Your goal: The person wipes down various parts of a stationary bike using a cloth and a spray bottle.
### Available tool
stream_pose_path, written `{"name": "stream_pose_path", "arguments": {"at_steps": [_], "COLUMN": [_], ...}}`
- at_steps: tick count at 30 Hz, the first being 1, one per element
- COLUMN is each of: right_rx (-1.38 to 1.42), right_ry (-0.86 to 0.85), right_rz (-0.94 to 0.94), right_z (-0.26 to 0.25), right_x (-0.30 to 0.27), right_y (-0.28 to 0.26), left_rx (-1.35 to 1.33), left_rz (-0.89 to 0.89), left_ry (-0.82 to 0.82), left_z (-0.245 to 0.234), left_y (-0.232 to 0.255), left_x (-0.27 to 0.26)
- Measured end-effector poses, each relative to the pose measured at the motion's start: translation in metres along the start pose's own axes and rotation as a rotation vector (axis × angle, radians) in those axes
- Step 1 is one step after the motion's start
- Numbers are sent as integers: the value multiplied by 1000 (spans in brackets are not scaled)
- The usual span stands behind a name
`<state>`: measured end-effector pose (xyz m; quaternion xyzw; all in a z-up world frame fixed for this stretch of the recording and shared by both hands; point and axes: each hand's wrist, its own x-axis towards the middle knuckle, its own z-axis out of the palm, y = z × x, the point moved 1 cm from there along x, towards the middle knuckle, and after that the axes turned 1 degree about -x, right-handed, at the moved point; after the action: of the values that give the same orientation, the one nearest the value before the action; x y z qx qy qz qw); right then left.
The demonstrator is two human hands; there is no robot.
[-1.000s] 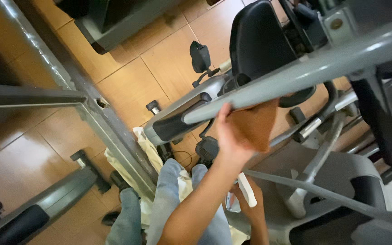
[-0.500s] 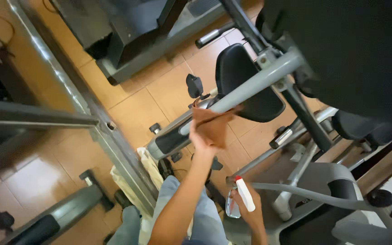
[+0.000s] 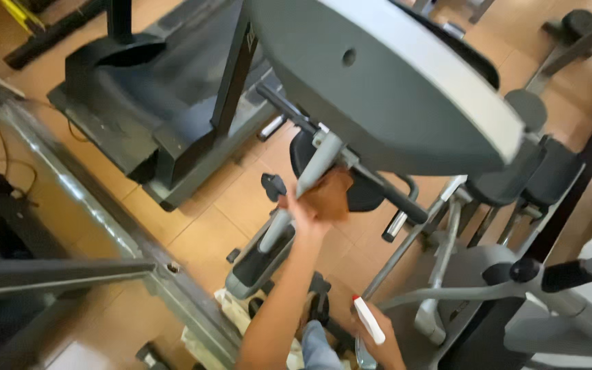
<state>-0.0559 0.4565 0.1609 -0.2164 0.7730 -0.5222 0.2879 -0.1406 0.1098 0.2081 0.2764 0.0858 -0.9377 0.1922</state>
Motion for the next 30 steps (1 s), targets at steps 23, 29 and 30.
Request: {"name": "stream_pose_path", "arguments": {"at_steps": [23,29,30], "right_rx": [89,463,461], "right_ry": [82,152,153], "right_rz": [319,539,533], "right_z": [-4,14,13], "right_x": [24,21,30], "right_y": [23,11,-8], "left_rx": [-815,-107,-108], "left_rz": [-58,28,27], "left_ry": [-86,-80,-86], "left_z": [-2,-8,14], "left_y": [17,7,4], "left_x": [-58,7,-2]}}
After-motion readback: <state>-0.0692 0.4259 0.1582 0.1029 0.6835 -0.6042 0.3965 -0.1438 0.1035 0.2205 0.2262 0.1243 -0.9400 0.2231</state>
